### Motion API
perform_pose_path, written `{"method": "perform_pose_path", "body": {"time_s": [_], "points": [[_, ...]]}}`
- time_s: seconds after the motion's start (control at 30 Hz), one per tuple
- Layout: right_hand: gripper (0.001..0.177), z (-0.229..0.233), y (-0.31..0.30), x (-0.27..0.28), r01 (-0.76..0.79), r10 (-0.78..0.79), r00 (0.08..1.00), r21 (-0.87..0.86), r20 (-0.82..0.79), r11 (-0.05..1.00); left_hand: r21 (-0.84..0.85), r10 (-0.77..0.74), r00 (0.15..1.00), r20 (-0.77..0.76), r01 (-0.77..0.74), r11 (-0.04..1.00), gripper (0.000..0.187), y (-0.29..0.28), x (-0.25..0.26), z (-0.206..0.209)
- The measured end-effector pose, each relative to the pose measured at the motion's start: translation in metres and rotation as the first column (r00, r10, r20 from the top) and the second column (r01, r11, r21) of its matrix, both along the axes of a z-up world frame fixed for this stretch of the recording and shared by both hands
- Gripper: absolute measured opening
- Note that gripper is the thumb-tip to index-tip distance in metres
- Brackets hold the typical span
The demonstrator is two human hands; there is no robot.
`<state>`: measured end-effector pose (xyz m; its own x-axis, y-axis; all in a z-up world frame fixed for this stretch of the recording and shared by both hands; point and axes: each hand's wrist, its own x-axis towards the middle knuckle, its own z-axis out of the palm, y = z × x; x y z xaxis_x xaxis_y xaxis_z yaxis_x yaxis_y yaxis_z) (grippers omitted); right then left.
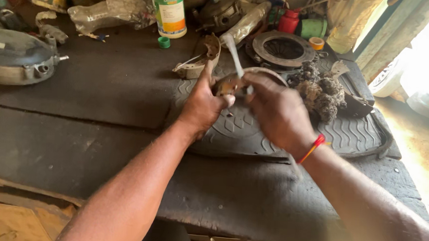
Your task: The person cleans and handles brake shoes and other automotive components on a workbench by hand and using a tool.
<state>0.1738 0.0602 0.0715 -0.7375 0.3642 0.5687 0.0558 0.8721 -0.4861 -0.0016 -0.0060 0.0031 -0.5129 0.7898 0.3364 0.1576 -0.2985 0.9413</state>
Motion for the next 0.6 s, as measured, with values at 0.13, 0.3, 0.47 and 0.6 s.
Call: {"method": "perform_pose_path", "body": {"time_s": [0.13, 0.3, 0.47, 0.6], "points": [[0.037, 0.006, 0.004, 0.004, 0.044, 0.004, 0.972, -0.200, 0.234, 0.979, 0.067, -0.094, 0.977, 0.191, 0.082, 0.994, 0.094, 0.008, 0.003, 0.006], [0.036, 0.007, -0.007, 0.002, 0.096, -0.090, 0.993, -0.084, 0.077, 0.992, 0.054, -0.022, 1.000, -0.013, 0.022, 0.998, 0.098, 0.003, 0.001, 0.001], [0.028, 0.001, 0.001, 0.007, -0.192, 0.198, 0.980, 0.142, -0.034, 0.971, 0.057, -0.084, 0.994, 0.074, 0.080, 0.995, 0.091, 0.005, 0.003, 0.005], [0.040, -0.007, 0.009, 0.007, 0.116, -0.111, 0.993, -0.197, 0.037, 0.974, 0.011, -0.074, 0.992, 0.104, 0.073, 0.997, 0.099, -0.003, -0.001, 0.004]]}}
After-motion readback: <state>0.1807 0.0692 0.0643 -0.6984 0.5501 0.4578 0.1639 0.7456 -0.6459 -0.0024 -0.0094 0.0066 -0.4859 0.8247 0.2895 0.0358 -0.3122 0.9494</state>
